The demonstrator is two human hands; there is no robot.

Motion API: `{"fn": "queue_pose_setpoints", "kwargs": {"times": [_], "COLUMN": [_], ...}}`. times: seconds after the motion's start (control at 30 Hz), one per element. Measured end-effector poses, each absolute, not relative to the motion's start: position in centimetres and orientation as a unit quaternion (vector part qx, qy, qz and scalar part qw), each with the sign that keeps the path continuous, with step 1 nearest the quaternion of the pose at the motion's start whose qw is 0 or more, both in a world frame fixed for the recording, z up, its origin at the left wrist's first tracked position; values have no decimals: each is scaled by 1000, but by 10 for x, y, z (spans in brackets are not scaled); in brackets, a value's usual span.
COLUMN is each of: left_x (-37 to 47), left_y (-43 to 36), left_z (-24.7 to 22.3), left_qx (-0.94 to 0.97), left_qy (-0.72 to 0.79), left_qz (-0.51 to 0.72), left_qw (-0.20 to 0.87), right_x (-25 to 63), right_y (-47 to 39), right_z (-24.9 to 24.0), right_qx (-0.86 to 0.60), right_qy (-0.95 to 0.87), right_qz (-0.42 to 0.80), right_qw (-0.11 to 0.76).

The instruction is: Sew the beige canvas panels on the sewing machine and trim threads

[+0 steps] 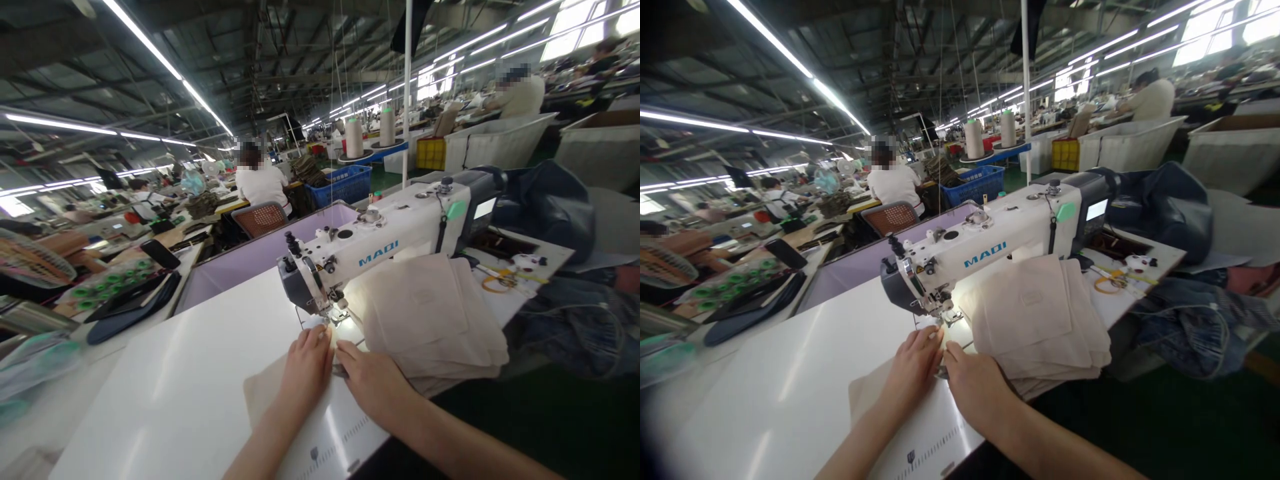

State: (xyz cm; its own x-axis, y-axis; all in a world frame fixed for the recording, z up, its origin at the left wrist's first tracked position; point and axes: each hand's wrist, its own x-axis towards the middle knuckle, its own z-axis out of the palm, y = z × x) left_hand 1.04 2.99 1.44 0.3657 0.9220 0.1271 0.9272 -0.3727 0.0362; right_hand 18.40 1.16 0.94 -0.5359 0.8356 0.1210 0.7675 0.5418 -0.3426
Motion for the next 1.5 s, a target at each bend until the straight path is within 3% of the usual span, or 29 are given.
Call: {"fn": "queue_pose_setpoints", "kwargs": {"times": [0.93, 1.17, 1.5], "left_x": [4, -2, -11], "left_y": [35, 8, 24], "left_z": [9, 13, 23], "left_qx": [-845, -895, -905], "left_qy": [-525, -438, -411], "left_qz": [-80, -84, -112], "left_qw": [68, 15, 25], "right_x": [182, 189, 184], "right_y": [17, 9, 18], "right_z": [15, 12, 19], "right_qx": [-455, -438, -442], "right_qy": [-884, -893, -892], "right_qz": [71, 62, 72], "right_qw": [77, 86, 62]}}
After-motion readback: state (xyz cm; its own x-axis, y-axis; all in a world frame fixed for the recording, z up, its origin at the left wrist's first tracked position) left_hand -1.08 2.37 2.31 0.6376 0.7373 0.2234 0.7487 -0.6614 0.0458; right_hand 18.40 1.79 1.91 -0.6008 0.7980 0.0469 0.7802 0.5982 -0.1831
